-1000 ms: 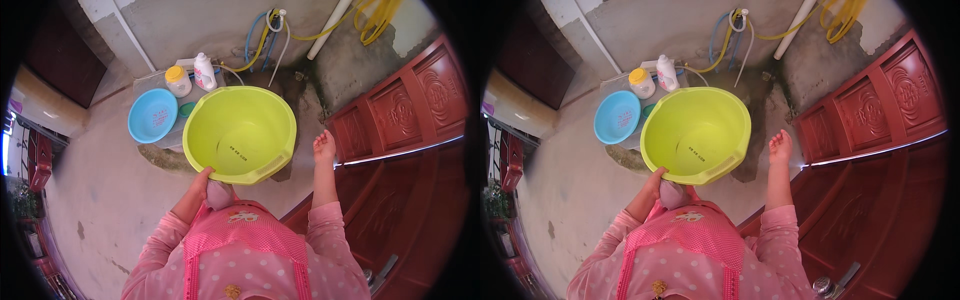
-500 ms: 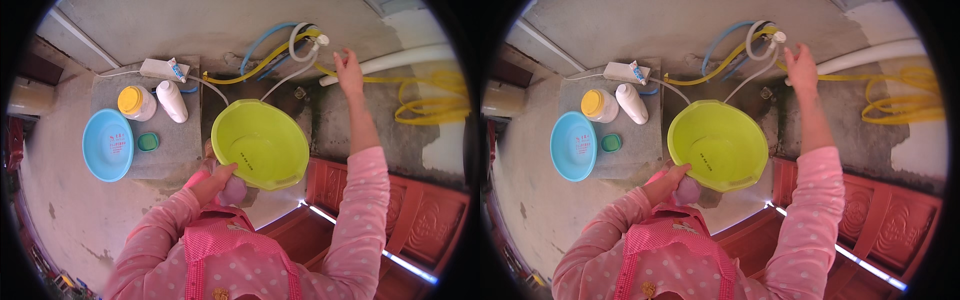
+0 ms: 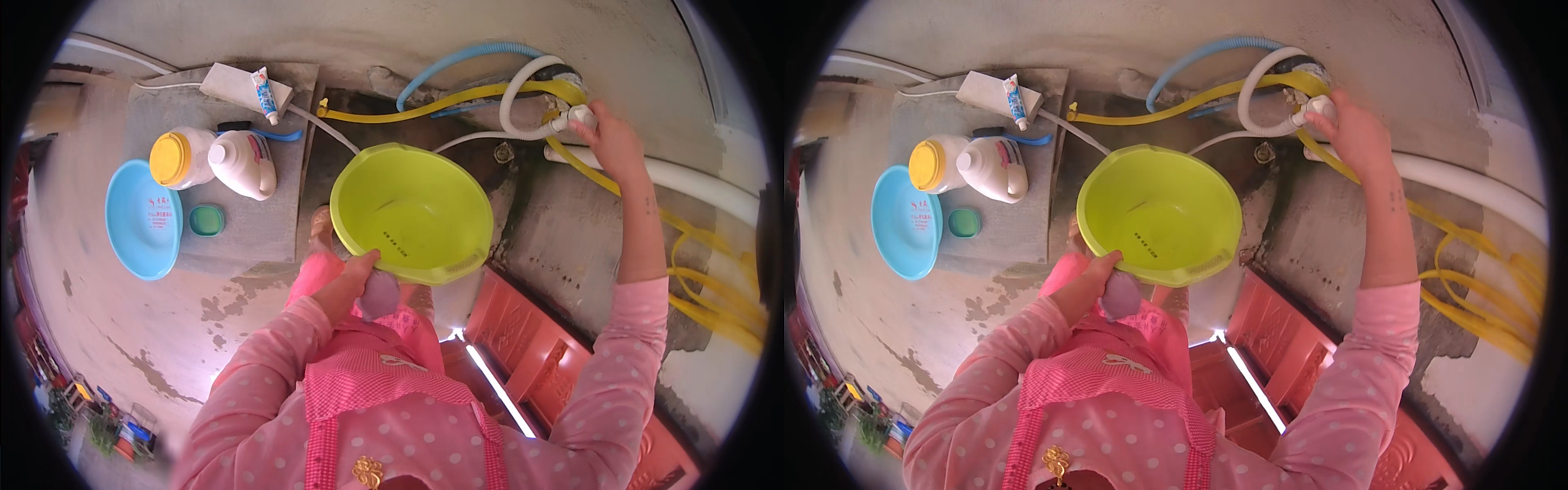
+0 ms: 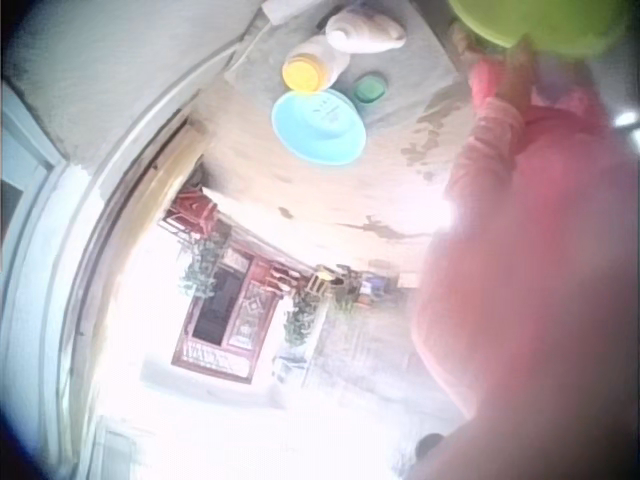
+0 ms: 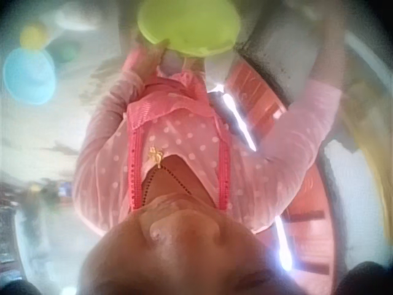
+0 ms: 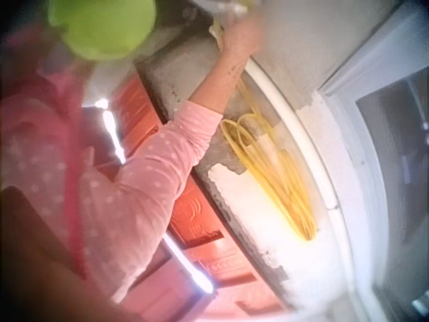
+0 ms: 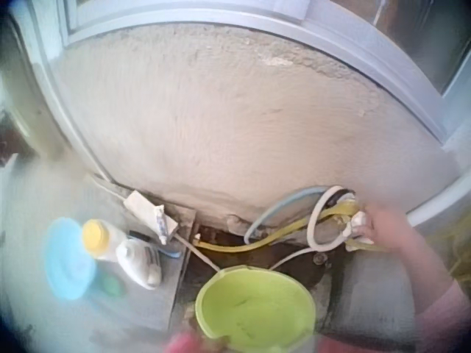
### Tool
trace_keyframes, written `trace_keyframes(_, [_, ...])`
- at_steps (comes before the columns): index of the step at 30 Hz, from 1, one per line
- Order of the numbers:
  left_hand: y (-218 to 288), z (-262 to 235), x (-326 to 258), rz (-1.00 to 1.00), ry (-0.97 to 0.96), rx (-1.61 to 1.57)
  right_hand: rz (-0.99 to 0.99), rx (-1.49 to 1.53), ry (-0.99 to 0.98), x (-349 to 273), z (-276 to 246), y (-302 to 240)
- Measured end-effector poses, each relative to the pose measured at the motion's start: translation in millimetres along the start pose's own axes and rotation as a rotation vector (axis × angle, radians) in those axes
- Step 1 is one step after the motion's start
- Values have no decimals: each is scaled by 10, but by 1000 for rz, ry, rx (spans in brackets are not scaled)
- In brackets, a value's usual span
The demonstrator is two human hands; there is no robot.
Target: The person wipes the interior of a red three-wheeled vehicle cargo bed with a cloth, then rinses the cloth in a green basin and pours the water onto a garden bed. The person refills the basin and wrings the cloth again.
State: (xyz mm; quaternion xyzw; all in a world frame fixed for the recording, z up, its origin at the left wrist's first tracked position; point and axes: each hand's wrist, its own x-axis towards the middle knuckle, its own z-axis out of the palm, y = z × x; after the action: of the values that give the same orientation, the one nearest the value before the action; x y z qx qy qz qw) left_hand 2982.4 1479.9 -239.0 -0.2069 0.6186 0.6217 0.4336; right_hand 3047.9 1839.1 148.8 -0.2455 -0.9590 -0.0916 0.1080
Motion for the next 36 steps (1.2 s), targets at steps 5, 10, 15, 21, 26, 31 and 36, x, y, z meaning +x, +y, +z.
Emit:
trace_keyframes(5, [292,-154,1044,36,161,-54,-394,68,20,858,500,-687])
trace_keyframes(10, [198,-155,1435,174,309,-58,-488,386,376,1057,1231,-735])
trace_keyframes(15, [-285,-106,2078,182,353,22,216,1453,515,950,3256,-404])
trace_keyframes(21, [-310,-366,2385,185,335,87,614,1577,-180,1463,5763,-1381])
trace_keyframes(26, [-393,-453,2717,209,346,182,658,1829,-225,2184,6758,-1706])
trace_keyframes(31, [-411,-639,2720,127,357,171,730,1499,-605,1768,7455,-2503])
trace_keyframes(36, [-413,-624,2873,119,307,143,689,1810,-279,1327,7680,-2439])
